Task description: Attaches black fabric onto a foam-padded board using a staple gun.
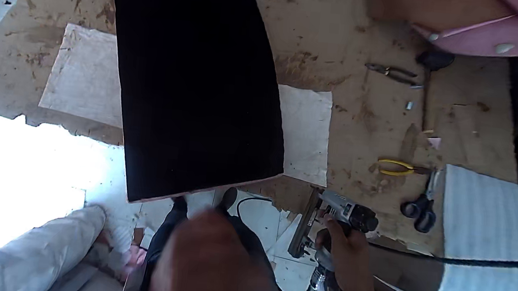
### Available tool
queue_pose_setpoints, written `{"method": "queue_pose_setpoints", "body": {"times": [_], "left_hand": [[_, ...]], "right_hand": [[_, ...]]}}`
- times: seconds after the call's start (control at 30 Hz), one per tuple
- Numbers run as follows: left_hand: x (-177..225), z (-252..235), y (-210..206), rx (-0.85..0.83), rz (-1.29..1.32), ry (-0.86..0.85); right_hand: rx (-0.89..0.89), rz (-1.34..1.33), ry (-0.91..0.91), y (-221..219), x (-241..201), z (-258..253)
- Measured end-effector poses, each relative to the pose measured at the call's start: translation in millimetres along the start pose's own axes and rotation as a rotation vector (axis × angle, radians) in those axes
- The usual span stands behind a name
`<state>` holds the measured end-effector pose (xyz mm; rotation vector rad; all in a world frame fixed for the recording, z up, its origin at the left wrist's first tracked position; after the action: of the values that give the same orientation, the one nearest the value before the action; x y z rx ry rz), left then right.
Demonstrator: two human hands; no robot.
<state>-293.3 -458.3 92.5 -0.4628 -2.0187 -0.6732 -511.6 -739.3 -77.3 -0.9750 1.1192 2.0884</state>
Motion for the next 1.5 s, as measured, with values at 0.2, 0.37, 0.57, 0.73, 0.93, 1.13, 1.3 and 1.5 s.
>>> {"method": "queue_pose_setpoints", "body": {"times": [0.2, 0.37, 0.57, 0.73, 0.93, 1.13, 1.3, 1.5], "left_hand": [[-162.8, 42.1, -13.8, -0.098, -0.742, 0.009], [-168.0, 41.4, -15.3, -0.095, -0.764, 0.000], [-164.1, 24.7, -17.2, -0.177, -0.758, -0.068], [-159.8, 25.5, -14.1, -0.193, -0.819, -0.082], [-171.5, 44.6, -13.1, -0.132, -0.476, -0.224], [-185.9, 51.2, -13.0, -0.182, -0.356, -0.248], [-188.2, 53.6, -13.1, -0.187, -0.397, -0.265], [-188.2, 52.8, -13.2, -0.171, -0.424, -0.246]], "right_hand": [[-0.067, 0.014, -0.014, -2.4, 1.5, -25.2], [-0.095, 0.091, 0.003, -9.4, -4.2, -29.7], [-0.121, 0.154, 0.030, -15.5, -7.8, -30.3], [-0.109, 0.162, 0.032, -17.1, -9.0, -28.8], [-0.102, 0.172, 0.021, -16.6, -10.5, -30.2], [-0.188, 0.188, 0.094, -34.7, -59.7, 5.5], [-0.317, 0.347, 0.184, -70.8, -101.4, 47.1], [-0.340, 0.533, 0.196, -94.8, -103.8, 57.3]]}}
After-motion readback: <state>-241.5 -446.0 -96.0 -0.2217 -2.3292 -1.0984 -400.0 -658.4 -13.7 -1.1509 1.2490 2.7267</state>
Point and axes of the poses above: each hand's wrist, its own z-axis away from the middle knuckle, its own y-axis out of the back of the hand, x = y × z, the point moved 6 cm from there along -z, towards the middle knuckle, and after that the axes turned 7 degrees about x, right-handed, at the moved point
